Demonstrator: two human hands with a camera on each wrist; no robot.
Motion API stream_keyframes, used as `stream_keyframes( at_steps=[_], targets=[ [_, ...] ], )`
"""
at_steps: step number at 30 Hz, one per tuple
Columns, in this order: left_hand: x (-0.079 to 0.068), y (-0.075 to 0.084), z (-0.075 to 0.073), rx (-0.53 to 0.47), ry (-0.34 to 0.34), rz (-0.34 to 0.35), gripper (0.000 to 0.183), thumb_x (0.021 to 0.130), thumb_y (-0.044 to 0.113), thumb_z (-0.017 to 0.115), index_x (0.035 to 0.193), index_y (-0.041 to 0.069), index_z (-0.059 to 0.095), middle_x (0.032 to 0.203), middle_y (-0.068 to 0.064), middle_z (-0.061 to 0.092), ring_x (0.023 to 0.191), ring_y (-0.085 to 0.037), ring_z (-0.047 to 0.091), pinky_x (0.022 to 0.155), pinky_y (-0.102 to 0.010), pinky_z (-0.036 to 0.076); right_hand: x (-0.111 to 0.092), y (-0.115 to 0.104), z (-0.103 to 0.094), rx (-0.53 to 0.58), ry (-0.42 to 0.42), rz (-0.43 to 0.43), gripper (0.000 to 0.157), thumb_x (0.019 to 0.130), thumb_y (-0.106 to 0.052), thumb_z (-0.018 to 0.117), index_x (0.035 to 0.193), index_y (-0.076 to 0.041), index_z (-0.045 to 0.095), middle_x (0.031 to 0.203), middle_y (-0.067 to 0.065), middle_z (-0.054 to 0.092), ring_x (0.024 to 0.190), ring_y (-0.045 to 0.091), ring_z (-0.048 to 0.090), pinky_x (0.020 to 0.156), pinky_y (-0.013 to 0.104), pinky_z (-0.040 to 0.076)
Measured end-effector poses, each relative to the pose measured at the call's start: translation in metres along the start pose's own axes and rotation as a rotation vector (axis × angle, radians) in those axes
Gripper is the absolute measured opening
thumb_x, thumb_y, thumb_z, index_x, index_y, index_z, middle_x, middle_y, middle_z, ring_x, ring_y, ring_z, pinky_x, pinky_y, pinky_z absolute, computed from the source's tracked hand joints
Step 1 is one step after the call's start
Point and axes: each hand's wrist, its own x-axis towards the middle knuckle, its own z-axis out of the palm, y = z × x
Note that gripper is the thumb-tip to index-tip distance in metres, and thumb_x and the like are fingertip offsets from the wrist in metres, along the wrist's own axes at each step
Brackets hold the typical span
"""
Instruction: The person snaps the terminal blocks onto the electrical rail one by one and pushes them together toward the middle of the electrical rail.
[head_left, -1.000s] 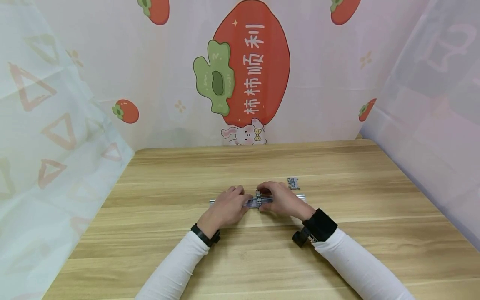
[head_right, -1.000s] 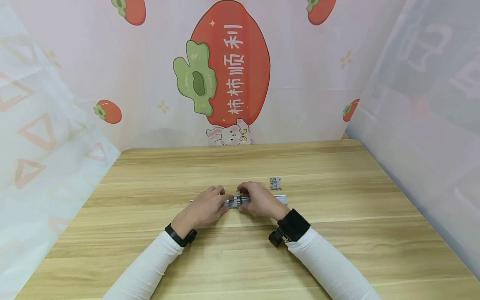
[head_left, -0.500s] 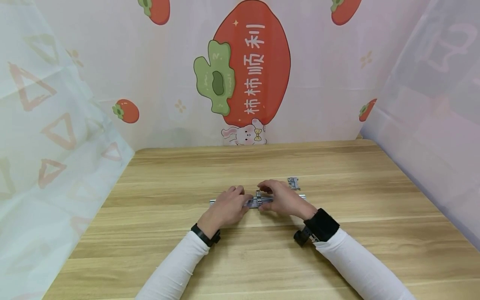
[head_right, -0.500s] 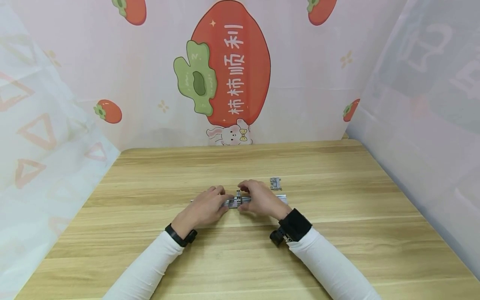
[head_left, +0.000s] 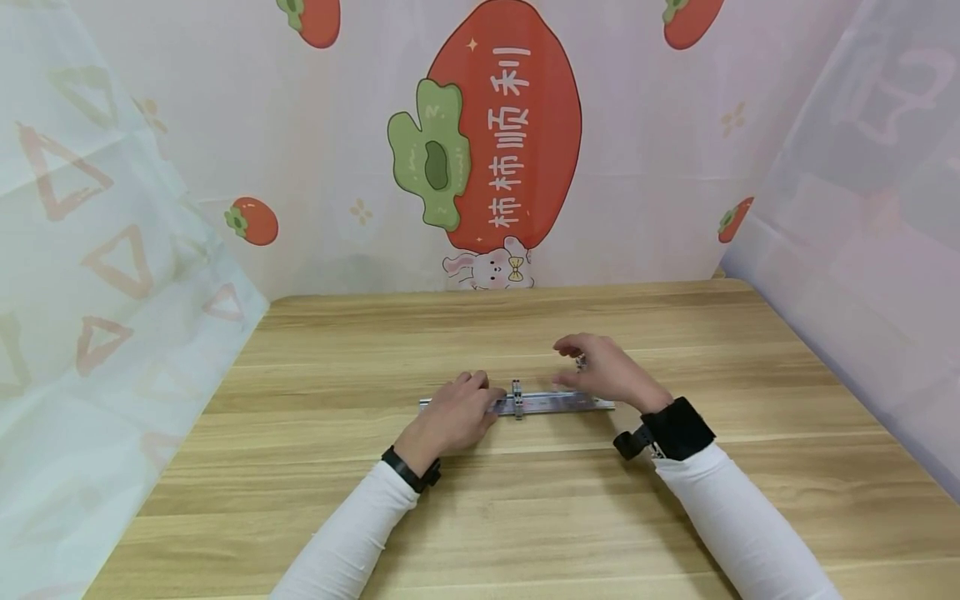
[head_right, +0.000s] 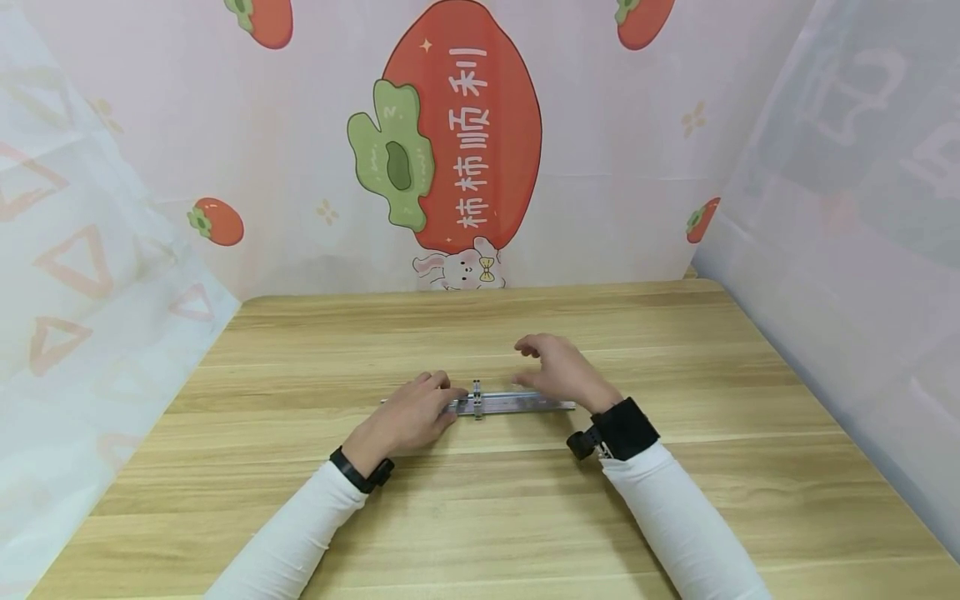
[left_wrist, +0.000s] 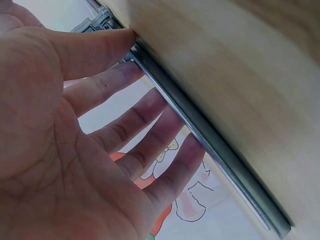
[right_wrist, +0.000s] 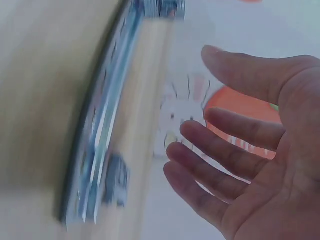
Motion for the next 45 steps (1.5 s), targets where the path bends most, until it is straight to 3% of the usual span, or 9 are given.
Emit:
stream_keyframes(
  at_steps=[5, 15, 33, 45],
  targets=[
    [0.0, 0.001, 0.001, 0.002, 0.003, -0.003, 0.038, 0.092, 0.033, 0.054, 0.128, 0.022, 0.056, 0.11, 0.0, 0.049, 0.094, -0.016, 0.045, 0.073, -0.03, 0.042, -0.005, 0.015, -0.01, -0.112, 0.018, 0.009, 0.049, 0.081, -0.027, 0.069, 0.122, -0.004, 0.055, 0.117, 0.015, 0.057, 0.107, 0.031, 0.054, 0.086, 0.042, 0.042],
    [0.001, 0.001, 0.001, -0.017, 0.007, 0.0, 0.038, 0.092, 0.031, 0.054, 0.128, 0.021, 0.056, 0.11, 0.0, 0.049, 0.096, -0.016, 0.045, 0.075, -0.032, 0.041, -0.009, 0.029, -0.014, -0.289, -0.023, 0.046, 0.047, 0.081, -0.024, 0.068, 0.123, -0.007, 0.057, 0.118, 0.013, 0.055, 0.107, 0.03, 0.052, 0.088, 0.044, 0.04],
    [0.0, 0.0, 0.001, -0.017, 0.017, 0.006, 0.038, 0.092, 0.031, 0.054, 0.128, 0.021, 0.056, 0.112, -0.001, 0.049, 0.098, -0.017, 0.045, 0.076, -0.033, 0.042, -0.006, 0.038, -0.007, -0.318, -0.106, -0.02, 0.04, 0.085, -0.016, 0.064, 0.124, -0.011, 0.058, 0.127, 0.017, 0.051, 0.115, 0.034, 0.049, 0.094, 0.046, 0.037],
    [0.0, 0.0, 0.0, -0.025, 0.016, 0.007, 0.038, 0.091, 0.031, 0.054, 0.128, 0.021, 0.056, 0.111, -0.001, 0.049, 0.098, -0.017, 0.045, 0.076, -0.034, 0.042, -0.007, 0.038, -0.004, -0.342, -0.101, -0.015, 0.035, 0.083, -0.013, 0.065, 0.118, -0.01, 0.063, 0.119, 0.013, 0.058, 0.108, 0.029, 0.054, 0.089, 0.042, 0.041]
  ],
)
